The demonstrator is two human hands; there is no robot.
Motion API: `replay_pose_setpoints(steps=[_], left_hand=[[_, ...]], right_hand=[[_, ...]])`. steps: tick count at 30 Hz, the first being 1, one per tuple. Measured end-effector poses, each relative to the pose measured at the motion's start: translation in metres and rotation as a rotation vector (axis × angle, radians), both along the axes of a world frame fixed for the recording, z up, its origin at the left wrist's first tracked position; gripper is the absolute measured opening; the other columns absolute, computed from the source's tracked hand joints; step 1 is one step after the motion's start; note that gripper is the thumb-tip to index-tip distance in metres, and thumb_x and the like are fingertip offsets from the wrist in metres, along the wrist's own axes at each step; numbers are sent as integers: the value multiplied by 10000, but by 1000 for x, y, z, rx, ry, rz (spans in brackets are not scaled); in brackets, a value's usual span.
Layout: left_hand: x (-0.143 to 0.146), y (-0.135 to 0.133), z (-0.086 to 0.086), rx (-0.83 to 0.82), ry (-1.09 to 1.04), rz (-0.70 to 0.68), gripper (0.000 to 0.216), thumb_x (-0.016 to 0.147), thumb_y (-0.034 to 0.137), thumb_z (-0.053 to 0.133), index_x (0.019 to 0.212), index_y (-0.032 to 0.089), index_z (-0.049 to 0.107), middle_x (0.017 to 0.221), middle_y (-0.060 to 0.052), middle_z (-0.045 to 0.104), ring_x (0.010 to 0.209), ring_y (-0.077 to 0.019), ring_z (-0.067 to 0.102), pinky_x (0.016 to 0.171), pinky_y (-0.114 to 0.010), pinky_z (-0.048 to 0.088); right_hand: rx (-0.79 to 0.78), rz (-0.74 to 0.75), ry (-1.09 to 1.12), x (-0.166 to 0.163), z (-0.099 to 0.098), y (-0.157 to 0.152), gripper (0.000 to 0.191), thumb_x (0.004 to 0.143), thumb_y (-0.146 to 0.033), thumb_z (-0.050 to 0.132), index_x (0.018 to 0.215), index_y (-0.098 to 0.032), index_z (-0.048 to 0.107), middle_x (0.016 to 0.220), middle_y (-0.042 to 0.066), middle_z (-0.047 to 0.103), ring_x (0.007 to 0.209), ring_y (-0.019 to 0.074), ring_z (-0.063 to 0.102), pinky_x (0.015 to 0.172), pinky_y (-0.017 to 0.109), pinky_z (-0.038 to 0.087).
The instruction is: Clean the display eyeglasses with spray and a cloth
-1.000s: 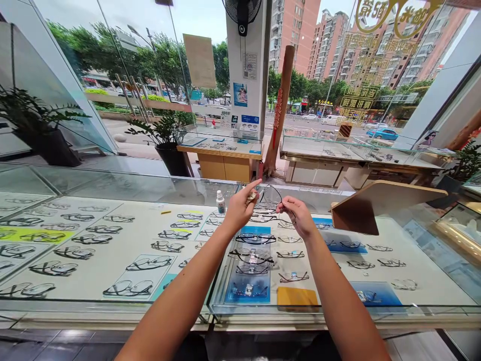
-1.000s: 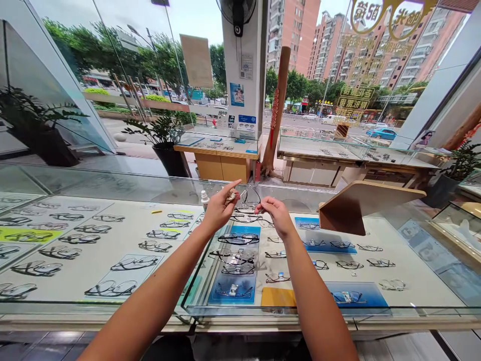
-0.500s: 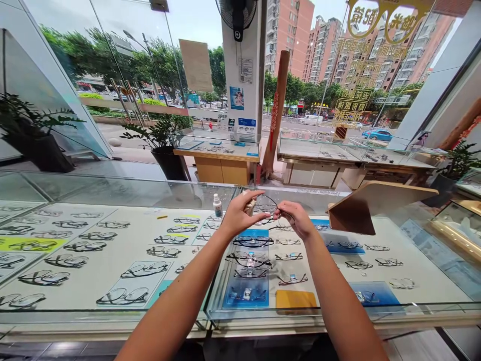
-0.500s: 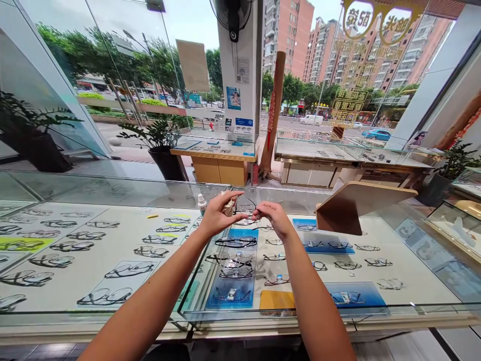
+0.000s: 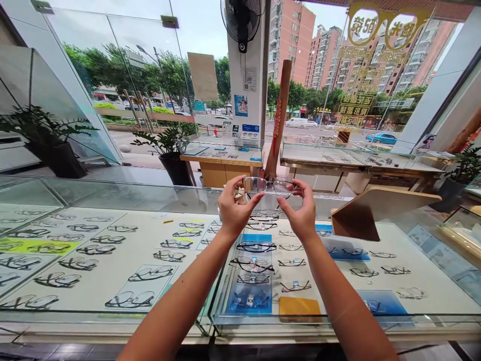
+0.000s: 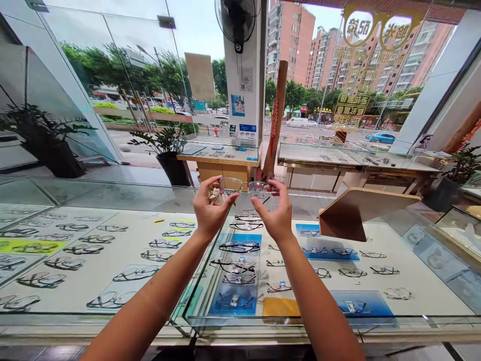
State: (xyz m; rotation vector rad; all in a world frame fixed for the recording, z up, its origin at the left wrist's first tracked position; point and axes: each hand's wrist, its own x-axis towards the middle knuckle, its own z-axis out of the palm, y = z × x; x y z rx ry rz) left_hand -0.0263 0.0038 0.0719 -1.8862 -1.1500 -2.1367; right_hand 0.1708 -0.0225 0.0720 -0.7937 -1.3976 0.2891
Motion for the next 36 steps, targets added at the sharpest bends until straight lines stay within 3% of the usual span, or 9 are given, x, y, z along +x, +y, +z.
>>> replay_pose_setpoints(steps=[5, 9, 14, 18, 25, 36], left_hand=[[6, -4, 55, 128, -18, 5, 592, 785, 588, 883, 1208, 220, 689, 1085, -64, 729, 881, -196, 682, 850, -374, 571], [5, -15, 78, 148, -9, 13, 585, 797, 581, 876, 1217, 218, 688, 1090, -59, 730, 851, -183, 680, 815, -357, 576], [-4, -25, 79, 77, 85, 1, 554, 806, 570, 875, 1201, 230, 689, 1057, -51, 738, 911, -207, 707, 843, -368, 592], [-10, -32, 82, 68, 151, 74, 526, 813, 574, 870, 1184, 244, 700, 1049, -60, 745, 959, -240, 710, 885, -419, 588], [-10, -33, 83, 2, 211, 111, 531, 840, 593, 841, 1222, 245, 720, 1111, -102, 735, 1050, -287, 705, 913, -467, 596], [-7, -33, 80, -7, 209, 88, 511, 866, 580, 822, 1243, 248, 728, 1098, -98, 760, 1045, -287, 725, 980, -499, 595]], right_hand=[[98, -7, 29, 3, 53, -1, 609, 830, -502, 864, 1328, -253, 618, 1262, 106, 727, 1145, 277, 701, 1013, 473, 566], [105, -15, 48, 2, 74, -12, 575, 837, -496, 868, 1301, -245, 640, 1212, 98, 759, 1115, 270, 724, 1002, 474, 591], [101, -76, -1, 2, 76, -23, 544, 834, -475, 880, 1282, -249, 668, 1222, 91, 758, 1131, 274, 720, 1037, 502, 586], [90, -104, -35, 1, 75, -28, 511, 856, -460, 864, 1289, -262, 680, 1256, 78, 724, 1133, 263, 705, 1017, 489, 605], [148, -264, -106, -4, 76, -34, 459, 882, -445, 847, 1273, -259, 697, 1214, 71, 693, 1078, 251, 678, 982, 481, 609], [154, -302, -138, -3, 78, -39, 432, 890, -419, 837, 1266, -262, 694, 1221, 70, 668, 1090, 249, 663, 958, 464, 609]])
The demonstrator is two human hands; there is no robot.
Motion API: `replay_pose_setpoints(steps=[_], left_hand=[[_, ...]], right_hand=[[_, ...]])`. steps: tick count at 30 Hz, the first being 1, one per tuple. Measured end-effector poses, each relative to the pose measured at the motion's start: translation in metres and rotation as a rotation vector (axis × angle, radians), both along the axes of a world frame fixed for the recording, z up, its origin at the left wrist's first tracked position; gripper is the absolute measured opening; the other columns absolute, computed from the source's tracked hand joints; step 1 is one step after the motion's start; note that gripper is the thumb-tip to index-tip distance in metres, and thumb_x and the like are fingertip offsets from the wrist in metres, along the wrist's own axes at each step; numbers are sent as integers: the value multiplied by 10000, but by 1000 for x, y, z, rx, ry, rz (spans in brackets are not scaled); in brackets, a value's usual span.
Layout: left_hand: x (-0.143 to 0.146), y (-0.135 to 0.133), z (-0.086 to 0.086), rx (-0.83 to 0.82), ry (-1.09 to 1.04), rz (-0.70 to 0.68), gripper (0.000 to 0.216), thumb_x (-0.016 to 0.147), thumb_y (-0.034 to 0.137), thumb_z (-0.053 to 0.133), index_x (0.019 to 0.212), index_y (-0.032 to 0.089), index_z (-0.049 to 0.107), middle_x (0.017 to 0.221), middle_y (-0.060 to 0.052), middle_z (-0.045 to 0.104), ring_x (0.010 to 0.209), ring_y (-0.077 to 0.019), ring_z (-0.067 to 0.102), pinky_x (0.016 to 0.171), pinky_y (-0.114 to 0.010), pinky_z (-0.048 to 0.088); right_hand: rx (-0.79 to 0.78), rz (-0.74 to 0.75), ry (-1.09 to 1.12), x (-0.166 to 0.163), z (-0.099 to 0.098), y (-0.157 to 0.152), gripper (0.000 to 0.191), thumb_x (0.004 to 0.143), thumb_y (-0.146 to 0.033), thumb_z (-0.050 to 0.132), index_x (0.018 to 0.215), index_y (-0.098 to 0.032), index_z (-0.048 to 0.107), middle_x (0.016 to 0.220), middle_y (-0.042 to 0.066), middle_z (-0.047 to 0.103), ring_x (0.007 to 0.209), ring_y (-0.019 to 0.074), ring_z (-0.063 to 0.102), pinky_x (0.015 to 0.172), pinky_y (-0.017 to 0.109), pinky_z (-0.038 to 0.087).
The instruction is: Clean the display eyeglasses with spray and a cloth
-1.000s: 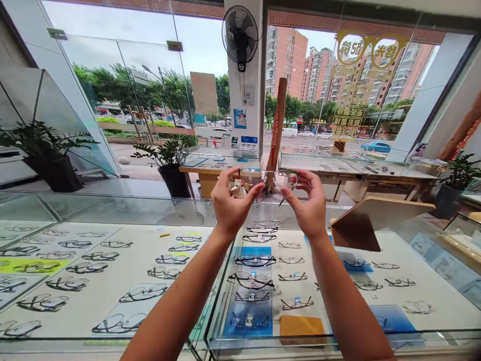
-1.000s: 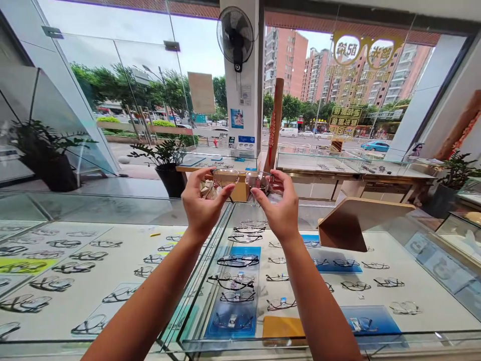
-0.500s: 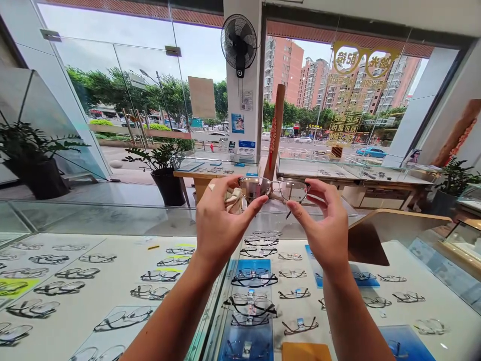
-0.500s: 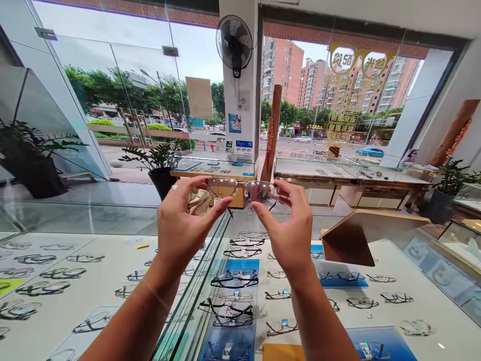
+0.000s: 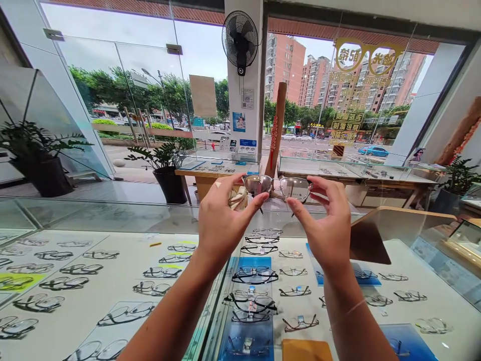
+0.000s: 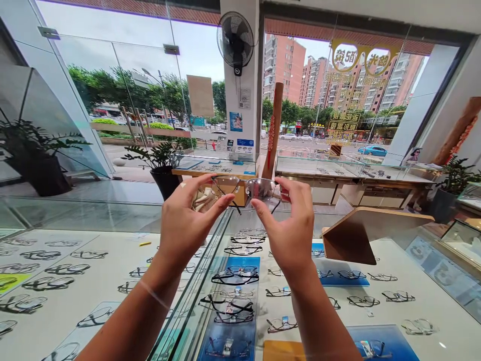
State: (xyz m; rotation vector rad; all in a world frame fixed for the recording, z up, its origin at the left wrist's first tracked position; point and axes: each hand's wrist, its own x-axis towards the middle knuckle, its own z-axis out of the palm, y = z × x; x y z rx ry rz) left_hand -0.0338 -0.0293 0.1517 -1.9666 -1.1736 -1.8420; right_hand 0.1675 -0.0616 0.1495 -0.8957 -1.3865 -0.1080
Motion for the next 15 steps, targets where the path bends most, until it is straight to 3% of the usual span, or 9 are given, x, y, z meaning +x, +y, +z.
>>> replay_pose_setpoints(steps=[15], left_hand=[[6, -6, -1, 84, -36, 67, 504, 860, 564, 833, 1228, 240, 719, 1123, -117, 703, 1073, -287, 690, 935, -475, 606]], right_hand=[[-102, -13, -66, 5, -4, 6, 450, 933, -475, 767, 1312, -248, 683, 1213, 96, 687, 1074, 285, 674, 943, 518, 587]])
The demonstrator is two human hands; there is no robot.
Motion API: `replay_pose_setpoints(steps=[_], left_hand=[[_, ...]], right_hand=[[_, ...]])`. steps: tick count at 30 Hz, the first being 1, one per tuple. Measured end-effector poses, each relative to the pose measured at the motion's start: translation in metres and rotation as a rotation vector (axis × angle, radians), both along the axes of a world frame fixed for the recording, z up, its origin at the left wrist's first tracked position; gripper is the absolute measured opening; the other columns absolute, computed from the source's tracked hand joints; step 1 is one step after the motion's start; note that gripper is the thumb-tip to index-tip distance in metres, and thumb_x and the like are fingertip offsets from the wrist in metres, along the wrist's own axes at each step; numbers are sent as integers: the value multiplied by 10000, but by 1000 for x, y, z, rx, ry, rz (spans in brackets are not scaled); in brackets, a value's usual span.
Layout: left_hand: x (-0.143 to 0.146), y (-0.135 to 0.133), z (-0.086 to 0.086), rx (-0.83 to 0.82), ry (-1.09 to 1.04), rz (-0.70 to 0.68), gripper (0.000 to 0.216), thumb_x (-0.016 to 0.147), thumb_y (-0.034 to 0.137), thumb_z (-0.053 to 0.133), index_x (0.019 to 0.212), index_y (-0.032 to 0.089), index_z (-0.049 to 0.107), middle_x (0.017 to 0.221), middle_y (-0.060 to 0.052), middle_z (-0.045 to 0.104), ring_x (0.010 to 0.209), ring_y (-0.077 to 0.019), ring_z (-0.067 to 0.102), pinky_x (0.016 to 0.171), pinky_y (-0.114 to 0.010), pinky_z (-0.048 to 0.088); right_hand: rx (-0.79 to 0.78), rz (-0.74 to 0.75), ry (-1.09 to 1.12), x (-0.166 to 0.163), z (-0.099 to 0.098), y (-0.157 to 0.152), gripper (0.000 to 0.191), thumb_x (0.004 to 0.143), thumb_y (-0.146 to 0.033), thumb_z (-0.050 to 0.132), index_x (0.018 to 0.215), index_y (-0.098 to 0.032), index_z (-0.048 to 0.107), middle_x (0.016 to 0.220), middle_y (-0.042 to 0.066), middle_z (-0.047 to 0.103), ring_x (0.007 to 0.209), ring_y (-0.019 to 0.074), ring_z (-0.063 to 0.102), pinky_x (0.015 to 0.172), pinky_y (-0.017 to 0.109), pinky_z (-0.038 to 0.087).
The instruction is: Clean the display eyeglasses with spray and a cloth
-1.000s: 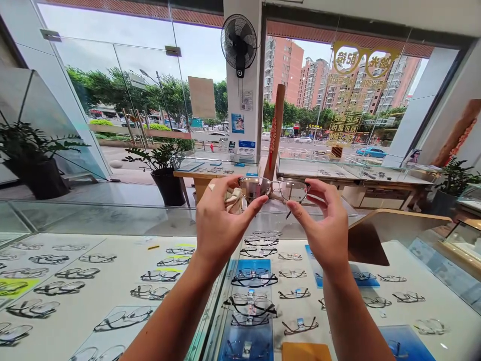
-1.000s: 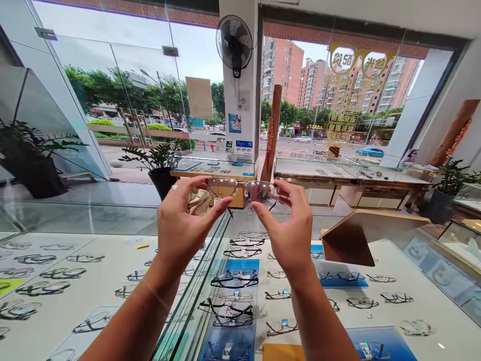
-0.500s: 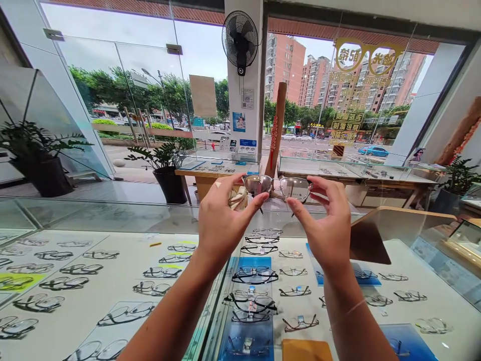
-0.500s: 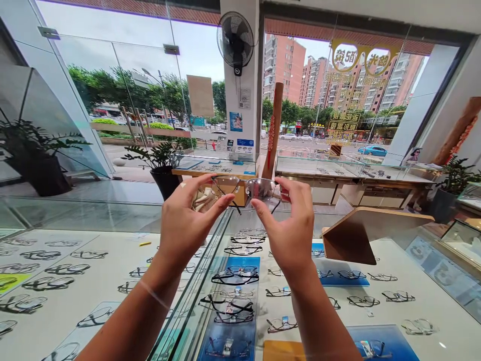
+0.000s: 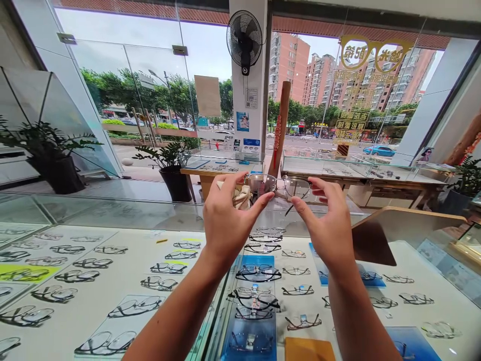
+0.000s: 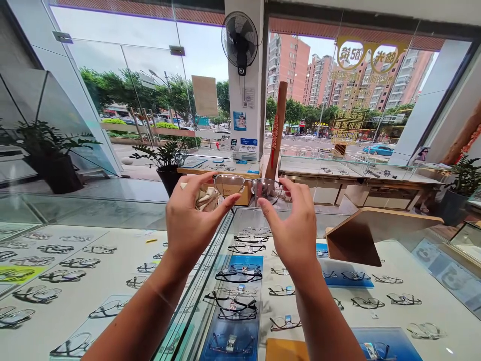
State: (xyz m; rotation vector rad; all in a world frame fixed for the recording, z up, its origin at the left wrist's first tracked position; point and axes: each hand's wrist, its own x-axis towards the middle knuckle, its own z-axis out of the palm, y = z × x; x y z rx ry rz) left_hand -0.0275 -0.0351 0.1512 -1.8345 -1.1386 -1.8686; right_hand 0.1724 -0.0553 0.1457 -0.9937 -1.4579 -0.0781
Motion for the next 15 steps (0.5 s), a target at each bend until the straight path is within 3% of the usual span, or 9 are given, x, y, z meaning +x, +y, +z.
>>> replay_pose_setpoints(steps=[4, 15], left_hand=[[0, 1, -1, 34, -6, 18, 520, 830, 541, 870, 1236, 253, 716, 1134, -113, 700, 1106, -299, 688, 963, -489, 602], [-1, 14, -5, -61, 20, -46, 537, 841, 552, 856, 1251, 237, 711, 1134, -105, 771, 1054, -289, 730, 939, -479, 602]], right_hand=[[-8, 2, -6, 0, -1, 1, 468, 938, -482, 756, 1330, -239, 680, 1233, 106, 691, 1081, 292, 674, 952, 531, 582], [90, -55, -5, -2, 0, 3, 479, 905, -438, 807, 1325, -249, 674, 1206, 91, 670, 1046, 268, 653, 920, 481, 590]])
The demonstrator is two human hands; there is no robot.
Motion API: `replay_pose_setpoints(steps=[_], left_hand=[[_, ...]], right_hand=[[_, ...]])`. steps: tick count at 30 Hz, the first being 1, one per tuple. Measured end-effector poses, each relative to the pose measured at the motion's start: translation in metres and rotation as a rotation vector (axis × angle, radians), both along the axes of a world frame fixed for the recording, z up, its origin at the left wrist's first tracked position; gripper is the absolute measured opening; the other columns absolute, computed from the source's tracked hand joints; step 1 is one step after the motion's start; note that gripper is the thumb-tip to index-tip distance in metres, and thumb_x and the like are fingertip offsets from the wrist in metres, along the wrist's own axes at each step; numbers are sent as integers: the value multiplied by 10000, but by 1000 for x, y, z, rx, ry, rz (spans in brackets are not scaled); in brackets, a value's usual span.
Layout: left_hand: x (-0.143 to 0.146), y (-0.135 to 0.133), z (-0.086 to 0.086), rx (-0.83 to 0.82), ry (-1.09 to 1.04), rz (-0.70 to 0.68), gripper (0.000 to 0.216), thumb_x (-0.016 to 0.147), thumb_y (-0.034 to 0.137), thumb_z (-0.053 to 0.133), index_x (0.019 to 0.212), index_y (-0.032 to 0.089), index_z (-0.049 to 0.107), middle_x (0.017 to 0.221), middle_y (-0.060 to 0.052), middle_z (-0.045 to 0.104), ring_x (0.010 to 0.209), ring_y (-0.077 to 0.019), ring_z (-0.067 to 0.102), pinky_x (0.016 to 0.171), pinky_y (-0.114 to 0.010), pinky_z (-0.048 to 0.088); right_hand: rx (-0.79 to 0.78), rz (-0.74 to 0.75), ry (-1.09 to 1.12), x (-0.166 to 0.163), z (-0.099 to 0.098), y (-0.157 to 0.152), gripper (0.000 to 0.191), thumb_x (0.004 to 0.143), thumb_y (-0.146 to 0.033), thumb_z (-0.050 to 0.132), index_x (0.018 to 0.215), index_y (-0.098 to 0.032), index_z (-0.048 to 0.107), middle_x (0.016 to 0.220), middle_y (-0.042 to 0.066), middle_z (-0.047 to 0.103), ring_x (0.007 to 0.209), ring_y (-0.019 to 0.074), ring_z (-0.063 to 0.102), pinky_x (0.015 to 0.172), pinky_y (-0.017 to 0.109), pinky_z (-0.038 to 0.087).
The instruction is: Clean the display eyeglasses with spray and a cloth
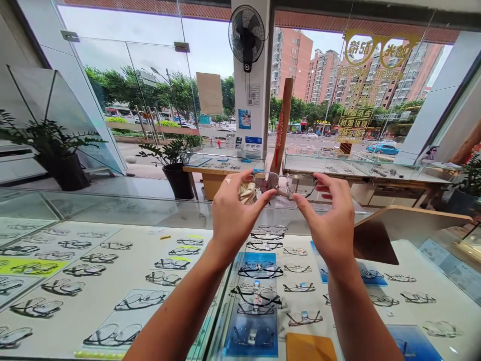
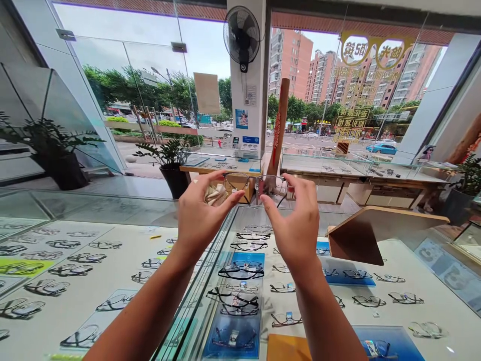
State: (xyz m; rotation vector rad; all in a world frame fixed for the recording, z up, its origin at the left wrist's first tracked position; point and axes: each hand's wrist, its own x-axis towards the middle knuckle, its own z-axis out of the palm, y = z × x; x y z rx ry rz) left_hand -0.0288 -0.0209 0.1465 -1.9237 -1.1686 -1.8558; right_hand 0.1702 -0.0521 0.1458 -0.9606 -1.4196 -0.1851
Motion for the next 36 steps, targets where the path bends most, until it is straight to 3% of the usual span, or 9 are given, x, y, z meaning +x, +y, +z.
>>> replay_pose_setpoints(steps=[7, 13, 21, 28, 36], left_hand=[[0, -2, 0, 38, -11, 5, 516, 851, 547, 849, 1246, 247, 709, 1126, -108, 760, 1058, -287, 719, 939, -468, 596], [-1, -2, 2, 198, 1, 39, 535, 847, 523, 858, 1276, 255, 685, 1220, -105, 731, 1163, -296, 687, 1038, -490, 582], [-2, 6, -5, 295, -8, -3, 605, 812, 511, 892, 1313, 253, 670, 1266, -114, 714, 1215, -312, 671, 1107, -513, 551], [-2, 14, -9, 208, -33, -14, 630, 816, 558, 875, 1329, 275, 646, 1271, -100, 703, 1241, -295, 657, 1134, -510, 530], [-1, 19, -10, 97, -28, -57, 587, 840, 492, 874, 1343, 305, 637, 1293, -97, 702, 1250, -282, 659, 1134, -502, 537]], right_hand=[[-21, 29, 23, 1, 0, 1, 491, 890, -439, 808, 1328, -254, 685, 1241, 99, 679, 1117, 284, 653, 975, 509, 580], [-110, 317, 343, 7, 1, 11, 433, 953, -501, 719, 1269, -207, 740, 1257, 123, 758, 1144, 269, 716, 963, 464, 608], [-89, 411, 498, 11, -4, 24, 333, 931, -493, 766, 1088, -206, 827, 1143, 95, 815, 1084, 246, 754, 1022, 465, 595], [-140, 540, 559, 10, -5, 28, 251, 922, -431, 779, 1056, -222, 818, 1076, 74, 811, 1034, 230, 772, 998, 464, 625], [-147, 627, 609, 8, -3, 29, 153, 915, -352, 742, 1015, -239, 769, 1015, 40, 772, 1014, 228, 776, 1024, 479, 611]])
